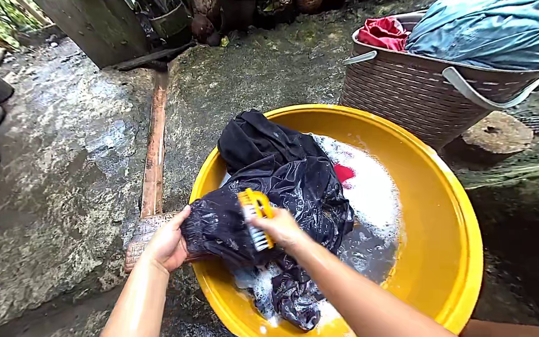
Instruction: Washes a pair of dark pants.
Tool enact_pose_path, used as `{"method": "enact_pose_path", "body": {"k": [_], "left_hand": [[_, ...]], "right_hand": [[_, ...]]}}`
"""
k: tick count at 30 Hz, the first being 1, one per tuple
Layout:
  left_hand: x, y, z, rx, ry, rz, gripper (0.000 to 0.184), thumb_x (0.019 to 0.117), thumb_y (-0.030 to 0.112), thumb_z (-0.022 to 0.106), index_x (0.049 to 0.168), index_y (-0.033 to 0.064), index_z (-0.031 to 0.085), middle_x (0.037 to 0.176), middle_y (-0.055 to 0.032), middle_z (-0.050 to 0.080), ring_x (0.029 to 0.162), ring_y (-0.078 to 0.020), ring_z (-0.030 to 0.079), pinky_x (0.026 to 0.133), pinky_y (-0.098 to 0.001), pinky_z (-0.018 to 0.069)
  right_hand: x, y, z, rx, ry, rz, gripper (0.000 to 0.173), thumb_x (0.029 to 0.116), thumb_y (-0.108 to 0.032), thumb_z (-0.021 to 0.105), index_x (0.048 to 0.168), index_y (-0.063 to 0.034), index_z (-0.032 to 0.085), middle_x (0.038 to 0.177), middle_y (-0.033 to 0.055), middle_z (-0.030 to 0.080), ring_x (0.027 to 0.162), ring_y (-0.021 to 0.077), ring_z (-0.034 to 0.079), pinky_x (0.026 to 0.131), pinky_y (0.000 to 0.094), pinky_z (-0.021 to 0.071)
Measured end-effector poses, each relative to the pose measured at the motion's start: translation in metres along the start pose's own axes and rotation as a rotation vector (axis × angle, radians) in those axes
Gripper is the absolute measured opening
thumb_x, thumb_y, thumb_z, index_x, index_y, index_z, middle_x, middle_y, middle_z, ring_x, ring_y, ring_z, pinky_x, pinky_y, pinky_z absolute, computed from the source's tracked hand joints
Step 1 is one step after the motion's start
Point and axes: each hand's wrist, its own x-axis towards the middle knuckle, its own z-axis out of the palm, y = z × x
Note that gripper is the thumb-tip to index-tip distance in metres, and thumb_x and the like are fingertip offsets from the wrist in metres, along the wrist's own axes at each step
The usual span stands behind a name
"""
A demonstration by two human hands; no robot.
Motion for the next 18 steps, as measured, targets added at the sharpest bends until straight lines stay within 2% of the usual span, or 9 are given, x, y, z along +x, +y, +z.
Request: {"method": "enact_pose_path", "body": {"k": [2, 3, 5, 7, 11, 13, 15, 16, 18], "left_hand": [[0.000, 0.004, -0.011, -0.065, 0.083, 0.055, 0.047, 0.1095, 0.048, 0.035, 0.127, 0.0119, 0.060, 0.108, -0.0085, 0.071, 0.098, -0.0222, 0.071, 0.084, -0.0449, 0.0599], [-0.002, 0.005, -0.017, -0.093, 0.099, 0.074, 0.046, 0.1090, 0.048, 0.036, 0.126, 0.0124, 0.060, 0.107, -0.0078, 0.072, 0.097, -0.0217, 0.071, 0.084, -0.0448, 0.0603], [-0.009, 0.010, -0.021, -0.114, 0.081, 0.115, 0.046, 0.1089, 0.049, 0.036, 0.123, 0.0132, 0.062, 0.105, -0.0068, 0.072, 0.095, -0.0204, 0.072, 0.081, -0.0437, 0.0615], [-0.019, 0.018, -0.018, -0.106, 0.013, 0.177, 0.046, 0.1101, 0.047, 0.033, 0.120, 0.0141, 0.063, 0.104, -0.0058, 0.073, 0.094, -0.0184, 0.073, 0.080, -0.0418, 0.0625], [-0.048, 0.043, -0.007, 0.069, -0.051, 0.345, 0.041, 0.1119, 0.038, 0.031, 0.122, 0.0157, 0.063, 0.106, -0.0021, 0.073, 0.097, -0.0142, 0.072, 0.083, -0.0375, 0.0625], [-0.066, 0.050, -0.011, 0.146, -0.174, 0.454, 0.041, 0.1082, 0.049, 0.038, 0.124, 0.0217, 0.065, 0.110, 0.0019, 0.073, 0.102, -0.0117, 0.071, 0.087, -0.0354, 0.0619], [-0.077, 0.056, -0.022, 0.140, -0.358, 0.551, 0.050, 0.0977, 0.065, 0.050, 0.128, 0.0285, 0.066, 0.117, 0.0061, 0.073, 0.109, -0.0088, 0.070, 0.091, -0.0328, 0.0609], [-0.080, 0.058, -0.028, 0.116, -0.443, 0.593, 0.053, 0.0945, 0.067, 0.053, 0.130, 0.0295, 0.065, 0.120, 0.0070, 0.073, 0.111, -0.0073, 0.069, 0.092, -0.0314, 0.0605], [-0.084, 0.060, -0.033, 0.018, -0.492, 0.622, 0.053, 0.0903, 0.064, 0.062, 0.128, 0.0275, 0.067, 0.120, 0.0055, 0.073, 0.112, -0.0070, 0.069, 0.093, -0.0302, 0.0602]], "right_hand": [[0.007, 0.006, -0.052, 0.032, 0.201, -0.069, 0.041, 0.0924, -0.033, 0.078, 0.116, -0.0012, 0.068, 0.090, 0.0138, 0.072, 0.078, 0.0234, 0.070, 0.075, 0.0465, 0.0596], [0.017, 0.014, -0.079, 0.034, 0.329, -0.090, 0.042, 0.0908, -0.033, 0.079, 0.116, -0.0003, 0.069, 0.092, 0.0159, 0.072, 0.080, 0.0259, 0.071, 0.077, 0.0500, 0.0596], [0.040, 0.035, -0.124, 0.049, 0.465, -0.064, 0.048, 0.0919, -0.034, 0.078, 0.122, 0.0012, 0.065, 0.105, 0.0210, 0.070, 0.092, 0.0305, 0.068, 0.085, 0.0535, 0.0560], [0.058, 0.052, -0.144, 0.031, 0.464, 0.020, 0.052, 0.0942, -0.034, 0.076, 0.128, 0.0015, 0.061, 0.113, 0.0235, 0.067, 0.100, 0.0325, 0.065, 0.091, 0.0537, 0.0525], [0.058, 0.051, -0.148, -0.100, 0.483, 0.033, 0.047, 0.0913, -0.037, 0.079, 0.115, 0.0031, 0.069, 0.102, 0.0250, 0.070, 0.095, 0.0373, 0.067, 0.088, 0.0611, 0.0517], [0.037, 0.035, -0.160, -0.043, 0.558, -0.030, 0.048, 0.0929, -0.038, 0.076, 0.116, 0.0033, 0.068, 0.098, 0.0218, 0.071, 0.089, 0.0327, 0.069, 0.085, 0.0585, 0.0549], [0.016, 0.018, -0.187, 0.022, 0.612, -0.118, 0.051, 0.0950, -0.042, 0.072, 0.122, 0.0007, 0.066, 0.099, 0.0149, 0.071, 0.086, 0.0228, 0.070, 0.083, 0.0506, 0.0581], [0.008, 0.011, -0.203, 0.053, 0.645, -0.149, 0.052, 0.0948, -0.044, 0.070, 0.122, 0.0000, 0.065, 0.098, 0.0117, 0.070, 0.084, 0.0191, 0.069, 0.082, 0.0474, 0.0587], [-0.005, -0.003, -0.233, 0.119, 0.710, -0.217, 0.051, 0.0946, -0.048, 0.068, 0.121, -0.0045, 0.064, 0.096, 0.0033, 0.069, 0.082, 0.0111, 0.068, 0.079, 0.0390, 0.0597]]}}
